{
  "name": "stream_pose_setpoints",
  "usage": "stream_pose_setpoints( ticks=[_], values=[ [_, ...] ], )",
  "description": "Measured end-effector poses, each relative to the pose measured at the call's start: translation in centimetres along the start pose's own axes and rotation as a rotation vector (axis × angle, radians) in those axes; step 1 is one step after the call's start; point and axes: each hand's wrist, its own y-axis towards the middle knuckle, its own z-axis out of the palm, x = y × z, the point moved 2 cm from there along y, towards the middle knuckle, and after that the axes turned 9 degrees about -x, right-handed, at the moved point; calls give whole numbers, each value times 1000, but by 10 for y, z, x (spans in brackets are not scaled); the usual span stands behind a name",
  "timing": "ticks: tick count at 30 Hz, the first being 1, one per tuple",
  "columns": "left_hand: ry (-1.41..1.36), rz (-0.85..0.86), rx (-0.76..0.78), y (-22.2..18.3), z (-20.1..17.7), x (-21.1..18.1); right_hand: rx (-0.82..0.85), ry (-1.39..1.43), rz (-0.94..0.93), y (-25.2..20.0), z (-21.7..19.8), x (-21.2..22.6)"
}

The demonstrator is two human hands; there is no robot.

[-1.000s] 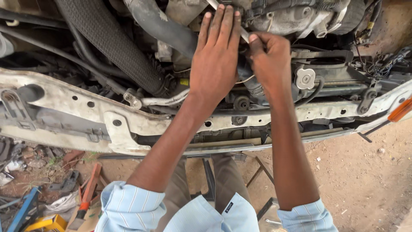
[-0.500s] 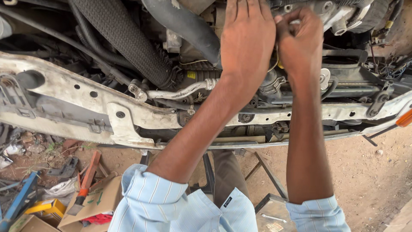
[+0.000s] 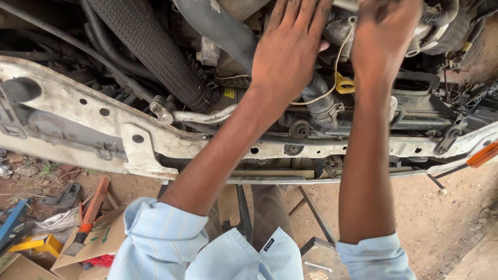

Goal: The person works on various engine components inside a car's hood using a wrench and by hand, loosening and tightening several bolts and handling small parts.

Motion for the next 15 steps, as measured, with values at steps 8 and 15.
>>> stream_pose_setpoints(
  ticks=[8,15],
  values=[
    [24,-57,9,4,-18,0,-46,224,155,16,6,18],
    [-76,102,-66,1,-23,-2,41,430,387,-78,-5,60]
  ],
)
